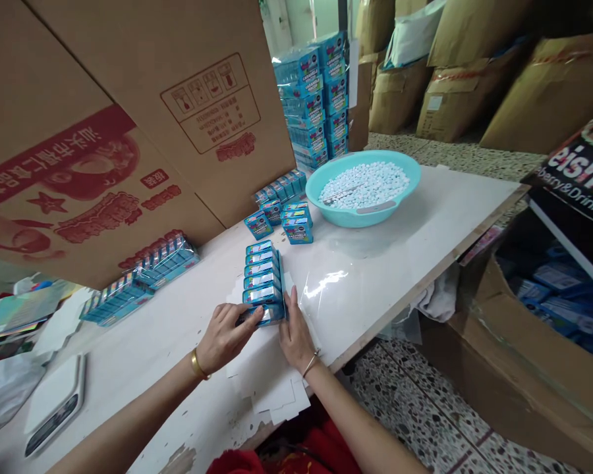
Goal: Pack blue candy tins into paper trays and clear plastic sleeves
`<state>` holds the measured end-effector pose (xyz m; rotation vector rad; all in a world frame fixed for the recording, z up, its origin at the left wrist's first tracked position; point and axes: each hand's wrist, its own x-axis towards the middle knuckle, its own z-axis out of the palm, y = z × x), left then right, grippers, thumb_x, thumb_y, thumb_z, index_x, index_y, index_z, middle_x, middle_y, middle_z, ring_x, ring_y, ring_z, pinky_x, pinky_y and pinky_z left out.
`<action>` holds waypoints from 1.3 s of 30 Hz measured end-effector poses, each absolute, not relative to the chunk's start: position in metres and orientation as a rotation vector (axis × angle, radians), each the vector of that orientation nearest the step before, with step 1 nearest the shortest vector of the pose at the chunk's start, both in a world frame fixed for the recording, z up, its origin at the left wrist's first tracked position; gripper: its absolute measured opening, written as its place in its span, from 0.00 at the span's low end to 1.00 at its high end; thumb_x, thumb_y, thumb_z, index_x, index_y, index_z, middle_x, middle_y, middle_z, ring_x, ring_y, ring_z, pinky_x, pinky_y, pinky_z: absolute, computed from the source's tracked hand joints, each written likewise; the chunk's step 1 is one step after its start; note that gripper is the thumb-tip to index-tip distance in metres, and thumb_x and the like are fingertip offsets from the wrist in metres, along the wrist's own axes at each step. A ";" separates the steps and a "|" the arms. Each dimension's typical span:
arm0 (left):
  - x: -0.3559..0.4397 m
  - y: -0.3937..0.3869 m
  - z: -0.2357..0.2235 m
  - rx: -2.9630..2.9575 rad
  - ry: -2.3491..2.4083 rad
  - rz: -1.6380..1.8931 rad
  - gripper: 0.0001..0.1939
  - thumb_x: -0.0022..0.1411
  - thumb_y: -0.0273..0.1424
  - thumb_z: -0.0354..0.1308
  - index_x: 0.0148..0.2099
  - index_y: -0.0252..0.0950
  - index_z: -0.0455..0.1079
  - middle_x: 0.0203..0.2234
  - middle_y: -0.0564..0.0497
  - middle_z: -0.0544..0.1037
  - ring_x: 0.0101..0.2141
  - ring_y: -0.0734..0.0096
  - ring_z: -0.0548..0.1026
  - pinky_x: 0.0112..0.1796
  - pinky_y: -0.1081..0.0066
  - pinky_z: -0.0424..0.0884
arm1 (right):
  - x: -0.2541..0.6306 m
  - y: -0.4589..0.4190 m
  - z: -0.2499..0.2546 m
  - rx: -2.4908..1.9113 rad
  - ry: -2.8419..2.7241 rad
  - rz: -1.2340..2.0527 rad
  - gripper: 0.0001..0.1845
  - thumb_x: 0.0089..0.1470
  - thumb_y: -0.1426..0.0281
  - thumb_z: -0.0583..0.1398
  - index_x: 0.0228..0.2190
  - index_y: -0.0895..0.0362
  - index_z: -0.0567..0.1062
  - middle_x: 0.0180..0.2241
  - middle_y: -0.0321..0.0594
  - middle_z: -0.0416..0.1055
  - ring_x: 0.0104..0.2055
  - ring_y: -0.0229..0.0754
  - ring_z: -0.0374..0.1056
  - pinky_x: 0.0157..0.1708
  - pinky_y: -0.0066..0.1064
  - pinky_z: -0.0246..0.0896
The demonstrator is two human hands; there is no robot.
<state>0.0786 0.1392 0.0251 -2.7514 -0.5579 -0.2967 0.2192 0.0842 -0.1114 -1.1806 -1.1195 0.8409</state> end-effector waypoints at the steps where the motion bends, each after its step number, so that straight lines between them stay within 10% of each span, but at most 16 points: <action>1: 0.080 0.141 0.025 -2.767 -0.515 -0.286 0.20 0.64 0.26 0.52 0.58 0.40 0.59 0.40 0.44 0.73 0.35 0.66 0.69 0.37 0.65 0.62 | 0.220 0.084 -0.111 -1.199 -1.132 0.820 0.37 0.63 0.62 0.45 0.65 0.56 0.31 0.65 0.46 0.50 0.66 0.45 0.46 0.63 0.45 0.47; 9: 0.077 0.151 0.012 -2.831 -0.520 -0.245 0.20 0.65 0.28 0.50 0.59 0.42 0.60 0.40 0.45 0.74 0.35 0.66 0.70 0.36 0.66 0.63 | 0.220 0.085 -0.110 -1.249 -1.186 0.775 0.41 0.59 0.68 0.49 0.66 0.58 0.32 0.64 0.48 0.52 0.65 0.48 0.50 0.61 0.46 0.51; 14: 0.074 0.156 -0.003 -2.678 -0.692 -0.345 0.20 0.63 0.32 0.55 0.58 0.48 0.64 0.55 0.45 0.70 0.56 0.55 0.65 0.52 0.58 0.57 | 0.214 0.087 -0.105 -1.287 -1.196 0.702 0.43 0.53 0.76 0.49 0.66 0.59 0.34 0.64 0.48 0.52 0.65 0.45 0.50 0.60 0.44 0.53; 18: 0.077 0.154 -0.007 -2.666 -0.754 -0.429 0.21 0.62 0.31 0.57 0.58 0.47 0.64 0.60 0.43 0.64 0.63 0.51 0.54 0.59 0.51 0.46 | 0.253 0.090 -0.090 -1.351 -1.368 0.452 0.27 0.60 0.70 0.49 0.60 0.59 0.60 0.60 0.49 0.59 0.63 0.45 0.54 0.61 0.43 0.53; 24: 0.105 0.103 0.004 -2.800 -0.858 -0.716 0.30 0.61 0.32 0.59 0.63 0.35 0.56 0.57 0.34 0.64 0.62 0.50 0.56 0.57 0.51 0.54 | 0.360 0.101 -0.099 -1.810 -1.809 0.362 0.27 0.56 0.56 0.58 0.54 0.55 0.70 0.63 0.45 0.55 0.67 0.58 0.41 0.63 0.58 0.36; 30: 0.139 0.042 -0.017 -3.263 -0.772 -0.803 0.20 0.62 0.29 0.56 0.56 0.36 0.63 0.50 0.40 0.71 0.52 0.59 0.67 0.51 0.57 0.63 | 0.375 0.104 -0.132 -1.832 -1.876 0.465 0.20 0.63 0.65 0.51 0.54 0.48 0.70 0.62 0.36 0.55 0.67 0.49 0.43 0.64 0.52 0.37; 35: 0.162 0.033 -0.039 -3.545 -1.683 -0.921 0.15 0.63 0.35 0.54 0.51 0.37 0.69 0.42 0.43 0.74 0.43 0.64 0.71 0.45 0.63 0.68 | 0.375 0.104 -0.128 -1.598 -1.394 0.781 0.19 0.58 0.59 0.54 0.47 0.51 0.76 0.56 0.40 0.66 0.65 0.51 0.51 0.64 0.55 0.34; 39: 0.200 0.046 -0.053 -2.876 -2.874 -1.716 0.34 0.49 0.43 0.65 0.55 0.33 0.63 0.47 0.39 0.70 0.44 0.64 0.71 0.42 0.66 0.69 | 0.363 0.091 -0.098 -1.379 -0.960 0.935 0.30 0.57 0.50 0.52 0.51 0.57 0.73 0.56 0.44 0.66 0.63 0.49 0.55 0.63 0.48 0.46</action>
